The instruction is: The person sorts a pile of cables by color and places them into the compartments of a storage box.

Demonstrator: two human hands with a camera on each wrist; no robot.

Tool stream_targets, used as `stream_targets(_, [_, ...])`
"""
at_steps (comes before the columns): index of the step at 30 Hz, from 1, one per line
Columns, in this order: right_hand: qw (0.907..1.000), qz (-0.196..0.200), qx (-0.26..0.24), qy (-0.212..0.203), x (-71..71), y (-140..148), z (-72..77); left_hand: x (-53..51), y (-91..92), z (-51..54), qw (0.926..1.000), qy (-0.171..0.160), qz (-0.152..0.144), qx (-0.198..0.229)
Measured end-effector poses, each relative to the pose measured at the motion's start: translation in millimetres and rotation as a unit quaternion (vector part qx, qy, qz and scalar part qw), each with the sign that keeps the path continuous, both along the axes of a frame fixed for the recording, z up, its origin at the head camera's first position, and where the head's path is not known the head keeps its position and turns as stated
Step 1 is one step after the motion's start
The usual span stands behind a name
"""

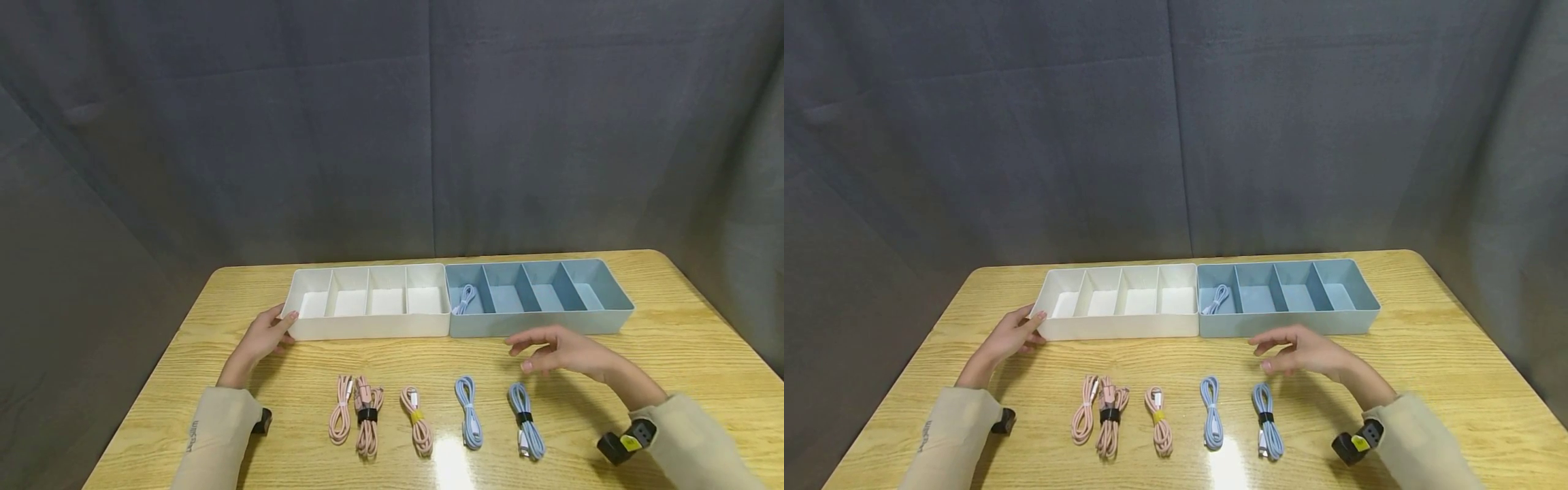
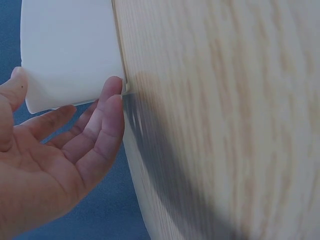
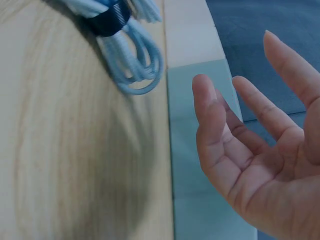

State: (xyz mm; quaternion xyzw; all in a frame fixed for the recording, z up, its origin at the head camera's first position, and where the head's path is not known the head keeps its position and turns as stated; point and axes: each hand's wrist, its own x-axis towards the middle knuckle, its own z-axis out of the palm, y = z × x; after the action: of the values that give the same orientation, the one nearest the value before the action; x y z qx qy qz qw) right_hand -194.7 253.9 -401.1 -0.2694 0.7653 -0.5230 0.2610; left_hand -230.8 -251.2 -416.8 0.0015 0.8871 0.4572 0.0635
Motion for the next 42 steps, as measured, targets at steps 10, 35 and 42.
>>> stream_targets(10, [0.9995, 0.003, 0.019, -0.024, 1.2, 4.1, -17.1, -0.6, 0.1, -1.2, 1.0, -0.005, 0.006, -0.004])
stream_targets(35, [0.9894, 0.131, -0.041, -0.047, -1.1, -2.1, -35.8, 0.0, -0.7, -1.4, 0.9999, 0.004, -0.003, 0.011])
stream_targets(42, [0.9948, 0.094, -0.019, -0.035, 0.9, -5.1, -37.3, 0.1, -1.3, -1.6, 0.9999, -0.001, -0.003, 0.01])
